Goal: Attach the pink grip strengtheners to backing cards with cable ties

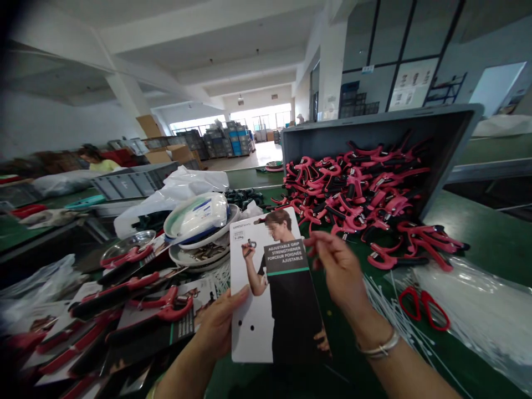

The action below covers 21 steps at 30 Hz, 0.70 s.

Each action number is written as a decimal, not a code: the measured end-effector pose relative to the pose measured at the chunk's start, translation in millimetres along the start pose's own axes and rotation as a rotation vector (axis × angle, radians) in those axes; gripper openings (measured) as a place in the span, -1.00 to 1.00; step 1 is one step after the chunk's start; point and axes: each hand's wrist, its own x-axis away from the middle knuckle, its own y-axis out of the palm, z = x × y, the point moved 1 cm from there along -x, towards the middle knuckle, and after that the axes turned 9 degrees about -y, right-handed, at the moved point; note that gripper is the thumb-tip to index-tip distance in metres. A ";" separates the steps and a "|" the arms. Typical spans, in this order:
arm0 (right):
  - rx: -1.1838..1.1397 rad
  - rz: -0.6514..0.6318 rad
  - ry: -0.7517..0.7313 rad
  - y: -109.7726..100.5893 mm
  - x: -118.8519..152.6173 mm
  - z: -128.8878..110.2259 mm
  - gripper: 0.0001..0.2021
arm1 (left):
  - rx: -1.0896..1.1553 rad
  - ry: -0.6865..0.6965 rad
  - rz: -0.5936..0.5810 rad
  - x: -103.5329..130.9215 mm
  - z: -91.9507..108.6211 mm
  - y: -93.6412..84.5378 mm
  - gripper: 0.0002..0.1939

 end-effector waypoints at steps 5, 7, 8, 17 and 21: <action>0.568 -0.214 -0.403 -18.1 -6.3 -33.6 -0.72 | -0.113 -0.001 0.030 -5.5 1.2 3.7 -0.63; 0.750 -0.440 -0.497 -8.8 -5.3 -44.1 -0.79 | -0.139 0.005 0.039 -8.2 3.1 6.6 -0.62; 0.782 -0.477 -0.526 -4.0 -4.9 -46.4 -0.82 | -0.150 0.010 0.052 -9.5 4.4 7.2 -0.61; 0.703 -0.463 -0.510 12.4 2.6 -27.3 -0.84 | -0.334 -0.037 0.121 -18.9 10.0 5.8 -0.56; 0.573 -0.363 -0.642 9.2 3.0 -38.6 -0.86 | -0.343 0.007 0.088 -22.5 15.0 12.3 -0.55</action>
